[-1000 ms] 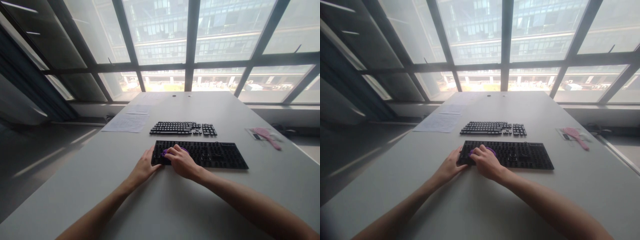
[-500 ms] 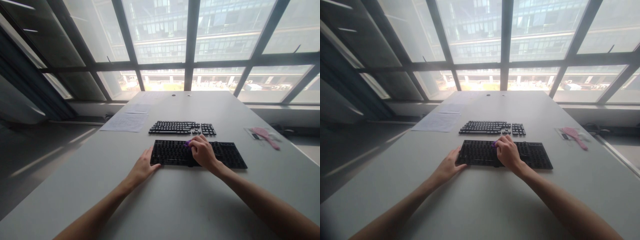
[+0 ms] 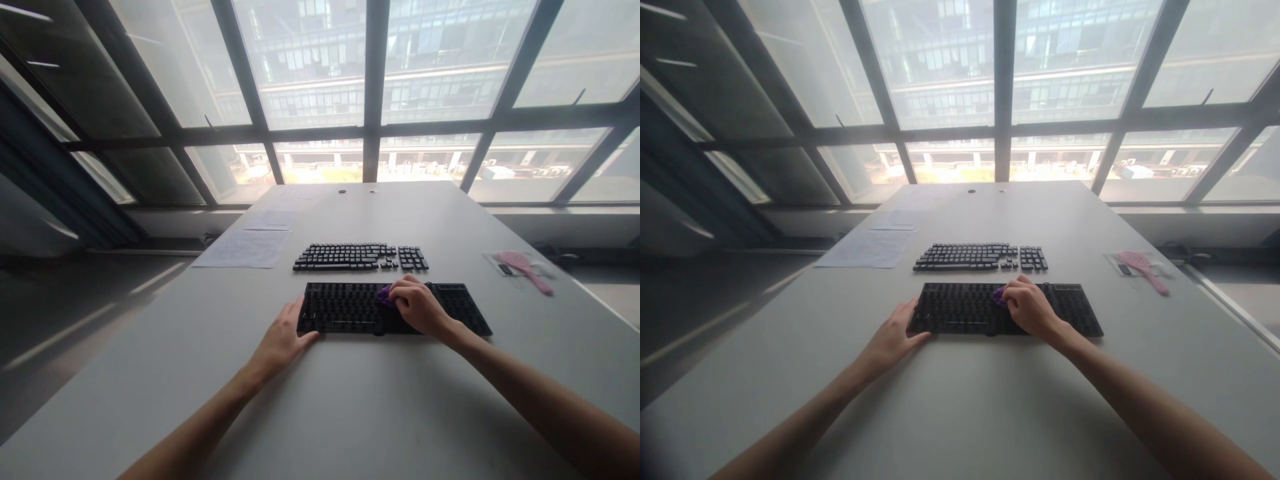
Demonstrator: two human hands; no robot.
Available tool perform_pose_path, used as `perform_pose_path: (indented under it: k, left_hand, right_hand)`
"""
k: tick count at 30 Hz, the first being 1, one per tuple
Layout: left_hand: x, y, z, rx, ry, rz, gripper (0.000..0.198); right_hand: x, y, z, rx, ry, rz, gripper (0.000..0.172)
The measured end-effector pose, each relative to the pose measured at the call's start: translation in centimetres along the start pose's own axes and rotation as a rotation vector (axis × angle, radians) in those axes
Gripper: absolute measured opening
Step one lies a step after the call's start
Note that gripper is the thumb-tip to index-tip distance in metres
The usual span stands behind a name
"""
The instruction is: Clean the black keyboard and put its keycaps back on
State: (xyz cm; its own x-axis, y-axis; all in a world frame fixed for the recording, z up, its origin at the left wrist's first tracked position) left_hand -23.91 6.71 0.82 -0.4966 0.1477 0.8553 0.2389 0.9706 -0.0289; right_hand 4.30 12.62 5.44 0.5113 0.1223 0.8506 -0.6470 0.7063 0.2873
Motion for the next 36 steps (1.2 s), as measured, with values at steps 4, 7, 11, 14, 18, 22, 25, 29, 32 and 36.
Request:
perform_pose_path:
  k: [4, 7, 11, 14, 18, 22, 25, 29, 32, 36]
  left_hand:
    - [0.0, 0.0, 0.2, 0.016, 0.004, -0.012, 0.077]
    - [0.0, 0.0, 0.4, 0.021, 0.021, -0.009, 0.078]
    - [-0.1, 0.1, 0.6, 0.029, 0.055, 0.014, 0.079]
    - [-0.1, 0.1, 0.5, 0.042, 0.076, 0.029, 0.078]
    - [-0.1, 0.1, 0.4, 0.054, 0.089, 0.041, 0.079]
    - [0.0, 0.2, 0.5, 0.055, 0.093, 0.035, 0.078]
    - [0.0, 0.3, 0.6, 0.056, 0.089, 0.034, 0.077]
    - [-0.1, 0.4, 0.6, 0.067, 0.096, 0.035, 0.078]
    - [-0.3, 0.4, 0.6, 0.080, 0.103, 0.045, 0.079]
    - [-0.4, 0.4, 0.7, 0.075, 0.112, 0.046, 0.079]
  right_hand:
    - [2.3, -1.4, -2.8, -0.121, -0.047, -0.058, 0.028]
    - [3.3, -2.4, -3.5, -0.176, -0.016, -0.170, 0.025]
    - [1.2, -2.6, 0.4, 0.017, 0.068, -0.098, 0.039]
    - [-1.1, -2.9, 3.9, 0.166, 0.017, 0.073, 0.047]
    - [-1.0, -4.2, 3.8, 0.142, -0.103, 0.103, 0.049]
    - [0.9, -6.5, 1.1, 0.071, -0.172, 0.043, 0.045]
    - [2.8, -8.9, -1.5, -0.015, -0.212, -0.008, 0.040]
    - [5.1, -12.0, -5.2, -0.162, -0.277, -0.078, 0.038]
    - [6.6, -14.0, -7.7, -0.287, -0.335, -0.162, 0.034]
    - [7.4, -14.7, -9.2, -0.391, -0.362, -0.242, 0.032]
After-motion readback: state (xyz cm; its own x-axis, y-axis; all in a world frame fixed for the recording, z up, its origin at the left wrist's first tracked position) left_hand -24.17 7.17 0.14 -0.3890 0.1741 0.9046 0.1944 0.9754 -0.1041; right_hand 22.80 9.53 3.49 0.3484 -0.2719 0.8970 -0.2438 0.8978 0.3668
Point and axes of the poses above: each hand's wrist, its own y-axis towards the middle knuckle, its own x-axis out of the back of the hand, z = x × y, the point moved 10 cm from there along y, towards the middle knuckle, and after that the axes turned 14 degrees about z, right-handed, at the moved point
